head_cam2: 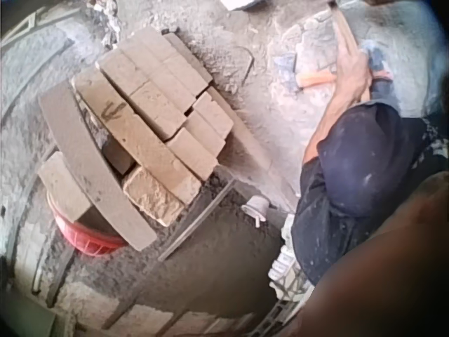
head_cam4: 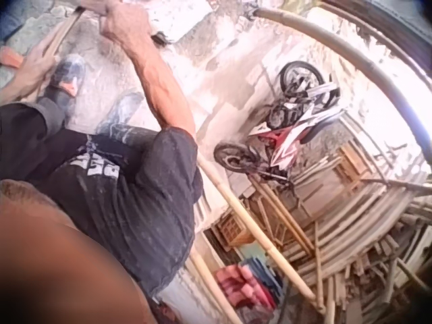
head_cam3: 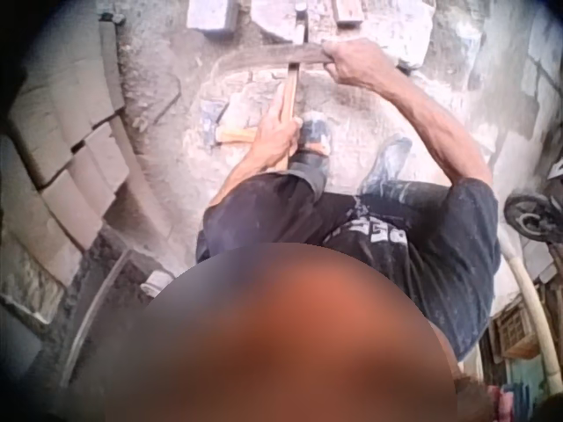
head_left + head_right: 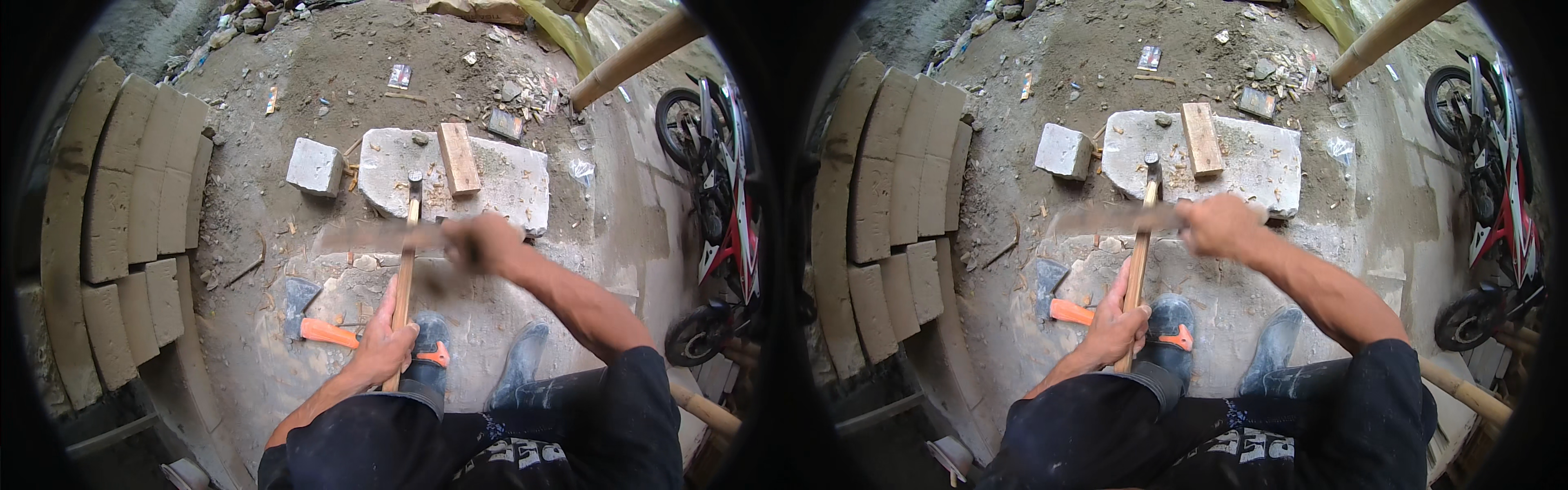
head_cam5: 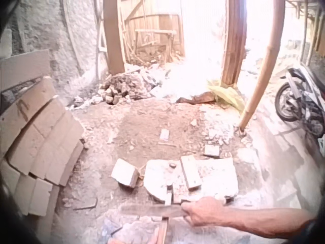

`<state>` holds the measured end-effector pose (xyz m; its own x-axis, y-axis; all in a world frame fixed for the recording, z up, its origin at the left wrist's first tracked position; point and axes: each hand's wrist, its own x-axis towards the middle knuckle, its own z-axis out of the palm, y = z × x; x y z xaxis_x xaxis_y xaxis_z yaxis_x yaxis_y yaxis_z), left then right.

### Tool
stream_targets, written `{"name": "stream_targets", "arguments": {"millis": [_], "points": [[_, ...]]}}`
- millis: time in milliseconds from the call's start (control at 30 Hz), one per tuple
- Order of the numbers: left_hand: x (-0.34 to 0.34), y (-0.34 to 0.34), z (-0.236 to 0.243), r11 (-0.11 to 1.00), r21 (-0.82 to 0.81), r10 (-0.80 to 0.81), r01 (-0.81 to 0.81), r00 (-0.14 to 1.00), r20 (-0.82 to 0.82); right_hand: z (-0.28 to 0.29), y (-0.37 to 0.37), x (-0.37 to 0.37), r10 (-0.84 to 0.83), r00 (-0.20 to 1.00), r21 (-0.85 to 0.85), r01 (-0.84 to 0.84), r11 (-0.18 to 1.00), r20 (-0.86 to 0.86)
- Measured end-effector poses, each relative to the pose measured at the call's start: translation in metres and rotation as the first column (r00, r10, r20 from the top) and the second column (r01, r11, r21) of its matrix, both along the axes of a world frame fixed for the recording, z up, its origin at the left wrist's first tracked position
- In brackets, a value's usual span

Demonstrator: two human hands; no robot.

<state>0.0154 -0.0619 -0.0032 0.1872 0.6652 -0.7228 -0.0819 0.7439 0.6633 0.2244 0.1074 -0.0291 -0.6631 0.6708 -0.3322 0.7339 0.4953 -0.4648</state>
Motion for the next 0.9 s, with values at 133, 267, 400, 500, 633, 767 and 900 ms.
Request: {"name": "stream_targets", "arguments": {"millis": [133, 267, 400, 500, 633, 767, 900], "points": [[-0.003, -0.002, -0.003, 0.992, -0.051, 0.126, -0.119, 0.977, 0.173, -0.009, -0.014, -0.004, 0.001, 0.999, 0.071, 0.001, 0.997, -0.035], [-0.009, -0.006, -0.007, 0.939, -0.153, 0.344, -0.309, 0.858, 0.381, -0.011, -0.025, -0.014, 0.003, 0.999, 0.008, -0.002, 1.000, -0.037], [-0.013, -0.006, -0.009, 0.940, -0.187, 0.338, -0.285, 0.849, 0.405, -0.009, -0.030, -0.021, 0.050, 0.992, -0.009, -0.051, 0.999, -0.117], [-0.014, -0.006, -0.010, 0.904, -0.168, 0.419, -0.392, 0.742, 0.522, -0.006, -0.034, -0.026, 0.034, 0.993, 0.008, -0.033, 0.999, -0.114], [-0.012, -0.005, -0.011, 0.896, -0.299, 0.437, -0.330, 0.779, 0.449, -0.002, -0.033, -0.031, 0.182, 0.982, -0.007, -0.182, 0.983, -0.052], [-0.013, -0.006, -0.010, 0.900, -0.218, 0.436, -0.377, 0.760, 0.482, -0.007, -0.014, -0.031, -0.042, 0.996, 0.008, 0.042, 0.999, -0.076], [-0.016, -0.005, -0.010, 0.894, -0.292, 0.446, -0.341, 0.752, 0.485, -0.012, -0.007, -0.028, 0.178, 0.984, -0.006, -0.178, 0.984, 0.002]]}}
